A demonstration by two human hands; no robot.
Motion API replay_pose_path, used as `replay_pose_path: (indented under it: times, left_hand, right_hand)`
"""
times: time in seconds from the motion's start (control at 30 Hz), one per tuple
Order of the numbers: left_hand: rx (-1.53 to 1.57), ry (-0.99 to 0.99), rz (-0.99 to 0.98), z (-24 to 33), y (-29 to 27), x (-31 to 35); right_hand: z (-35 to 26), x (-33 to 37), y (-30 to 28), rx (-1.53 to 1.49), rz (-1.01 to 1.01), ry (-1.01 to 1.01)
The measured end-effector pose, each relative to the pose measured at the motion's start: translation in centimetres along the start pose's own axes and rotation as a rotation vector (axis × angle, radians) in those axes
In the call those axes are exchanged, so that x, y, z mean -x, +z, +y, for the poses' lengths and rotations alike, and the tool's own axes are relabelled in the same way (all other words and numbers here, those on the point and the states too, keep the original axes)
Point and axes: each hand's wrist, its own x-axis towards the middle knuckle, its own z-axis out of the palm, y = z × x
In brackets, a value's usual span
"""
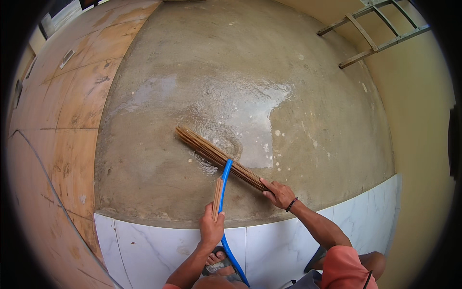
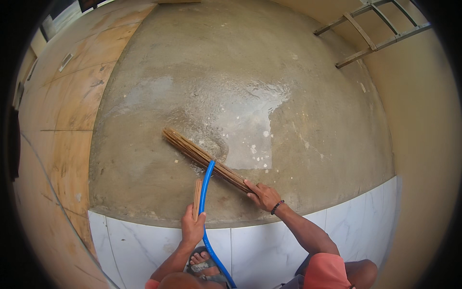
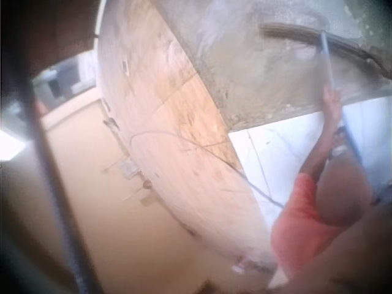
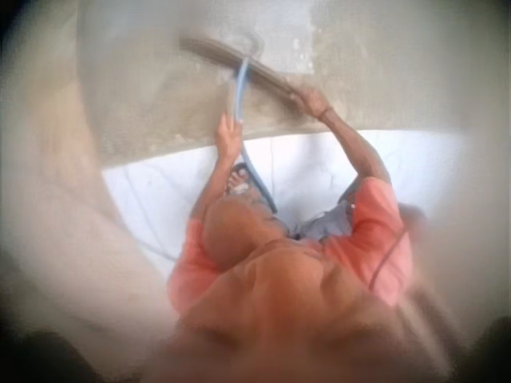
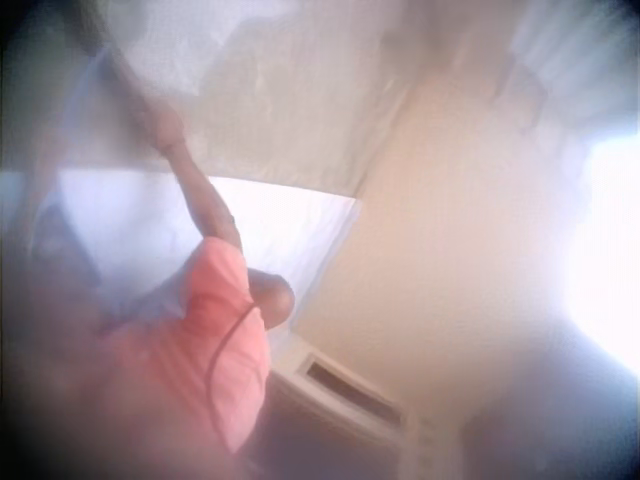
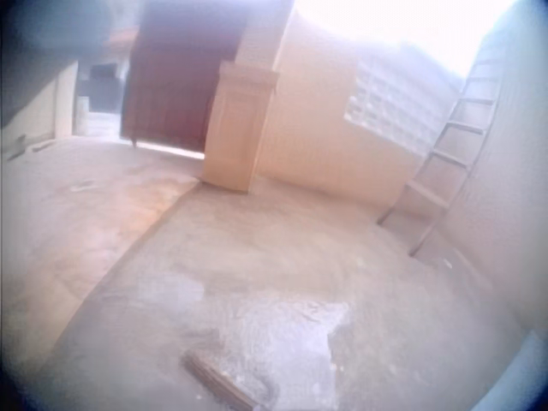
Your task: The person sweeps a wet concrete floor using a traditional straw broom while holding a blue hose in the other hand. They move around a wooden ladder and sweep water and debris across the surface, occasionally stepping over the hose.
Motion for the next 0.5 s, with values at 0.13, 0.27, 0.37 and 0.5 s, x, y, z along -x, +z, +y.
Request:
replay_pose_path:
  times: [0.13,0.27,0.37,0.5]
  left_hand:
    - [-0.226,-0.035,-0.15,1.3,0.8,0.4]
    - [-0.311,0.013,-0.234,2.0,2.8,0.6]
    - [-0.371,0.063,-0.269,2.5,4.4,0.8]
    - [-0.367,0.09,-0.277,2.8,5.8,1.3]
  right_hand:
    - [8.5,5.7,0.1,0.169,0.002,0.037]
    - [18.9,11.3,-2.5,0.22,0.313,0.557]
    - [20.0,10.8,-5.9,-0.082,0.474,0.802]
    - [16.7,13.2,-6.2,-0.201,0.44,0.608]
